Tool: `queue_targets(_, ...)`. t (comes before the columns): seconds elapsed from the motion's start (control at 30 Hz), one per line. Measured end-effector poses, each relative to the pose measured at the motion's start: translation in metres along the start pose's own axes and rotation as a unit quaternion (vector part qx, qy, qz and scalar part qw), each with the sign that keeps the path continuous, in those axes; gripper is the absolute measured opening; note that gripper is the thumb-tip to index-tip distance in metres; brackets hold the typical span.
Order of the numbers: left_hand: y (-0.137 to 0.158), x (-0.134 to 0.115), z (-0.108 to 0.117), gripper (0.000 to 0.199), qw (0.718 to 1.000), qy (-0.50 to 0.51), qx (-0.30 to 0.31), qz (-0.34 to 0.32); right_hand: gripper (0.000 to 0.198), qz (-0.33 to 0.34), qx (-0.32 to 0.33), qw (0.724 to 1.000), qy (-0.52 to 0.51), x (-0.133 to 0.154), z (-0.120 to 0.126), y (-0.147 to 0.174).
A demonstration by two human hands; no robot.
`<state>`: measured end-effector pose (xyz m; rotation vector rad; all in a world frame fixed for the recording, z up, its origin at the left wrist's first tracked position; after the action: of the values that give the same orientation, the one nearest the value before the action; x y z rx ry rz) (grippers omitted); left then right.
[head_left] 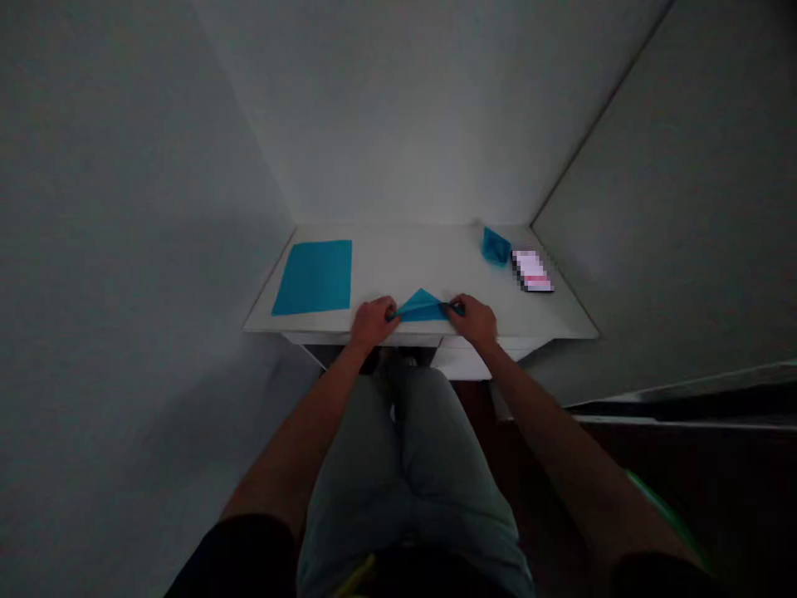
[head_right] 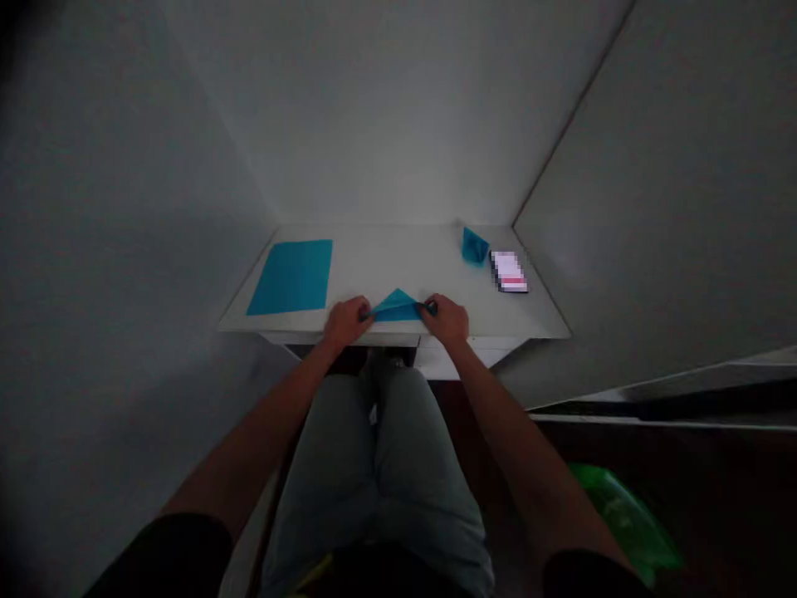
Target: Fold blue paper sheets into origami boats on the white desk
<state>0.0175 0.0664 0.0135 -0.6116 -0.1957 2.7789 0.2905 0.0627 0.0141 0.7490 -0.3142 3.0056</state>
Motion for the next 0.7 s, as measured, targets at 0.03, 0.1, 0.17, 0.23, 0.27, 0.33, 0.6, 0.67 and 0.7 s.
queue_targets(0.03, 0.0, -0.002, 0.001, 0.011, 1.0, -0.006, 0.004, -0.001, 0.036, 0.005, -0.006, 1.0, 0.005, 0.003, 0.0, 0.0)
queue_targets(0.1, 0.0, -0.006, 0.002, 0.015, 1.0, -0.016, 0.008, -0.004, 0.035, 0.021, -0.014, 1.0, 0.004, 0.01, -0.001, 0.0)
queue_targets(0.17, 0.0, -0.008, 0.003, 0.022, 1.0, -0.025, 0.006, -0.011, 0.032, 0.055, -0.018, 0.998, -0.012, 0.02, -0.005, 0.003)
queue_targets(0.23, 0.0, -0.009, 0.004, 0.027, 0.999, -0.029, -0.001, -0.019, 0.029, 0.089, -0.023, 0.995, -0.048, 0.027, -0.009, 0.006)
queue_targets(0.27, 0.0, -0.009, 0.003, 0.027, 0.999, -0.028, -0.002, -0.021, 0.028, 0.093, -0.029, 0.993, -0.074, 0.028, -0.01, 0.006)
queue_targets(0.33, 0.0, -0.008, 0.003, 0.023, 0.999, -0.026, 0.001, -0.02, 0.027, 0.064, -0.051, 0.987, -0.139, 0.022, -0.01, 0.001)
queue_targets(0.6, 0.0, -0.012, 0.006, 0.021, 1.0, -0.02, -0.002, -0.021, 0.06, -0.063, -0.049, 0.96, -0.267, 0.008, -0.021, -0.017)
queue_targets(0.67, 0.001, -0.014, 0.006, 0.023, 0.999, -0.022, -0.004, -0.029, 0.055, -0.069, -0.015, 0.98, -0.188, 0.019, -0.027, -0.016)
queue_targets(0.7, 0.001, -0.015, 0.006, 0.023, 0.999, -0.025, -0.003, -0.032, 0.052, -0.063, 0.0, 0.986, -0.151, 0.027, -0.03, -0.015)
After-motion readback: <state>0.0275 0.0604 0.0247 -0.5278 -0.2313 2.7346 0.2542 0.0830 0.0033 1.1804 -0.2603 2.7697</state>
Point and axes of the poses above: each hand's wrist, its own y-axis away from the middle knuckle, its own z-axis out of the back of the hand, x = y × z, the point moved 7 cm from there along -y, towards the middle knuckle, and after that the axes turned 2 degrees about -y, right-handed, at the moved point
